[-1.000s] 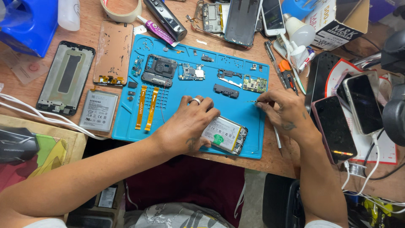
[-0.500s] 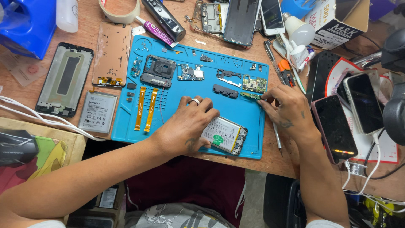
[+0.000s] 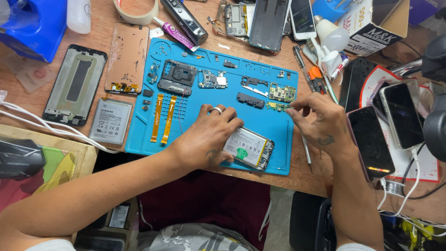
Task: The person disassembles a smartphone on a blue mat, using a screwdriver to remove screws and a prying tool to separate the battery and internal components. They detach the battery, remove the motherboard, and set aside the phone frame and other parts.
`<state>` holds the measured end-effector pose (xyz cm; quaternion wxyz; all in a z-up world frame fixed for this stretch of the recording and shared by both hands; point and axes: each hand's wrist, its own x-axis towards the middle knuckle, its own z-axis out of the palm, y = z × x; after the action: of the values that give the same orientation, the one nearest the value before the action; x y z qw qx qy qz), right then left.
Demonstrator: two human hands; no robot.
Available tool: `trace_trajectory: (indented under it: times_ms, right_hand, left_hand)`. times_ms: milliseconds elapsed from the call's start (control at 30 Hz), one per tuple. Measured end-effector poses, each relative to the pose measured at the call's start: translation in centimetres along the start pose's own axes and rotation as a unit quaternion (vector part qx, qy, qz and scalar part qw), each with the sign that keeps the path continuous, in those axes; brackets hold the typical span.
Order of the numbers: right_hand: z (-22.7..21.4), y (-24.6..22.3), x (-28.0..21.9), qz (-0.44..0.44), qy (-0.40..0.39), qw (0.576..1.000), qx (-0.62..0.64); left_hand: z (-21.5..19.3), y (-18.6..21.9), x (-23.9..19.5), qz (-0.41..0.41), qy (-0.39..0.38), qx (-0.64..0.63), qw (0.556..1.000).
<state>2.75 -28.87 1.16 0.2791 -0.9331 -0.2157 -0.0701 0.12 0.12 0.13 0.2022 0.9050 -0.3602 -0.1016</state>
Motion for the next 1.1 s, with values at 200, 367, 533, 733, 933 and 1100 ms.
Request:
trace_trajectory:
  times_ms: [200, 367, 533, 733, 933, 1100]
  right_hand:
    - [1.0, -2.1, -0.3, -0.076, -0.086, 0.992, 0.048]
    - [1.5, -4.7, -0.9, -0.122, -0.133, 0.983, 0.018]
    - [2.3, -5.7, -1.5, -0.123, -0.148, 0.981, -0.029]
    - [2.8, -6.2, -2.1, -0.072, -0.152, 0.985, -0.041]
    - [3.6, -5.4, -2.5, -0.036, -0.147, 0.988, 0.031]
    - [4.1, -4.7, -2.4, -0.016, -0.151, 0.983, 0.099]
  left_hand:
    - [-3.0, -0.3, -0.1, 0.019, 0.112, -0.081, 0.99]
    - [-6.6, 1.4, -0.1, 0.048, 0.242, -0.098, 0.964]
    - [-8.8, 2.9, 1.6, 0.066, 0.338, -0.154, 0.926]
    - [-6.7, 5.9, -0.9, 0.035, 0.481, -0.277, 0.831]
    - [0.8, 8.6, -3.1, -0.172, 0.47, -0.394, 0.771]
    - [6.0, 9.3, -5.6, -0.188, 0.504, -0.447, 0.715]
